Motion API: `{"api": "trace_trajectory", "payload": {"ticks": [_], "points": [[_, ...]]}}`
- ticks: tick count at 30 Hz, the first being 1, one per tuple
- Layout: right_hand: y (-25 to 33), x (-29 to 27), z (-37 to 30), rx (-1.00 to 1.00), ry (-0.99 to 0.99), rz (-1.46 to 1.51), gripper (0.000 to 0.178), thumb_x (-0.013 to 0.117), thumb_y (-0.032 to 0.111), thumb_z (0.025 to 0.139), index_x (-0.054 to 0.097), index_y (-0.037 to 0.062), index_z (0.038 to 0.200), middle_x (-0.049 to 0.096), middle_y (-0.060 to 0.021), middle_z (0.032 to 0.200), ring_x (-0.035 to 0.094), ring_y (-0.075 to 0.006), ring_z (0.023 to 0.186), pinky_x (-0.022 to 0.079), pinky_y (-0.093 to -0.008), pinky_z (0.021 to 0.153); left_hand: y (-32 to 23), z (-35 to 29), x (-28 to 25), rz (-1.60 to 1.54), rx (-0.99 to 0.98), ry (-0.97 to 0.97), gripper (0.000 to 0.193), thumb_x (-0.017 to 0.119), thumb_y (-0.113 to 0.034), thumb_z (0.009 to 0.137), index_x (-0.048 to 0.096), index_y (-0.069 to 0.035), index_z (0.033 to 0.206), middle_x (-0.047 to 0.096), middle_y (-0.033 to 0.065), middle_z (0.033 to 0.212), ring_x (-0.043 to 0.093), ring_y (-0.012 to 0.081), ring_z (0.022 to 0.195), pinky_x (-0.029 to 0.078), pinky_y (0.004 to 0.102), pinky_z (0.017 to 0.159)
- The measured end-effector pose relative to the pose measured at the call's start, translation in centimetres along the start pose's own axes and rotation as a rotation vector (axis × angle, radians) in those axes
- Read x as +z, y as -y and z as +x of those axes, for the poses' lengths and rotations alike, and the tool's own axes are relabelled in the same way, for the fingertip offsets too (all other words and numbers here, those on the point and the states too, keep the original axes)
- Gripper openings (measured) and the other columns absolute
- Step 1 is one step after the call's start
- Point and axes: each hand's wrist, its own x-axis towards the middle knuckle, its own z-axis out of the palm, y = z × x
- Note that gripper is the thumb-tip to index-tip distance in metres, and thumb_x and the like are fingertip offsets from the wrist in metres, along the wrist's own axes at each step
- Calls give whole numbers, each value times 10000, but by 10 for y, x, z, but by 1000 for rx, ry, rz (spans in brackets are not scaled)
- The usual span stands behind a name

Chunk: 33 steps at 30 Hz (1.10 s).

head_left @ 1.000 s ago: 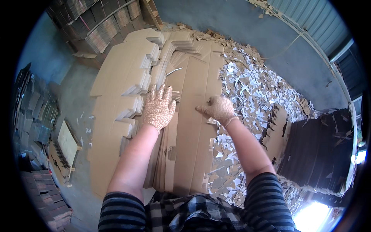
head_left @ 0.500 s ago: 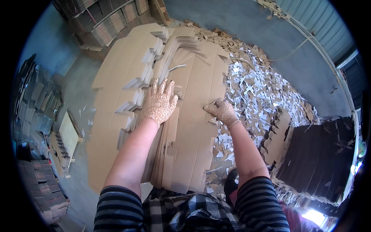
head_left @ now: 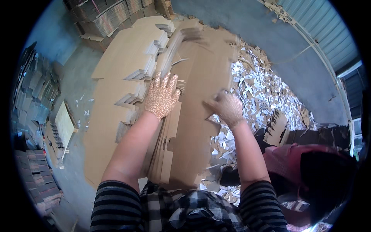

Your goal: The person repeatedly picks up flat cardboard sheets from a pile, aligns them, and stacks them into a neat pile. The person also moves a small stack of cardboard to a different location and continues stacking.

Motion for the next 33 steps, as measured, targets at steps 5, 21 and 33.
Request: {"api": "trace_trajectory", "payload": {"ticks": [5, 21, 33], "points": [[-46, 85, -17, 402, -29, 706, 566, 748, 539, 827, 714, -9, 965, 700, -139, 843, 696, -237, 732, 562, -378, 664, -6, 3, 2, 19, 2, 23, 604, 462, -395, 1017, 367, -105, 1539, 350, 145, 1592, 269, 395, 1483, 227, 492, 1233], [44, -38, 12, 143, -144, 302, 393, 689, 398, 834, 730, 7, 832, 687, -213, 792, 684, -394, 755, 560, -458, 721, -2, -5, 4, 12, -37, 2, 604, 456, -370, 1028, 337, -100, 1556, 342, 145, 1600, 256, 395, 1492, 228, 506, 1228], [-36, 56, -20, 478, 21, 1082, 339, 738, 258, 865, 730, -46, 1015, 698, -97, 841, 674, -169, 722, 548, -324, 664, -2, -2, 6, -25, -38, -28, 570, 451, -366, 1012, 412, -107, 1519, 385, 147, 1575, 285, 401, 1475, 234, 515, 1227]]}}
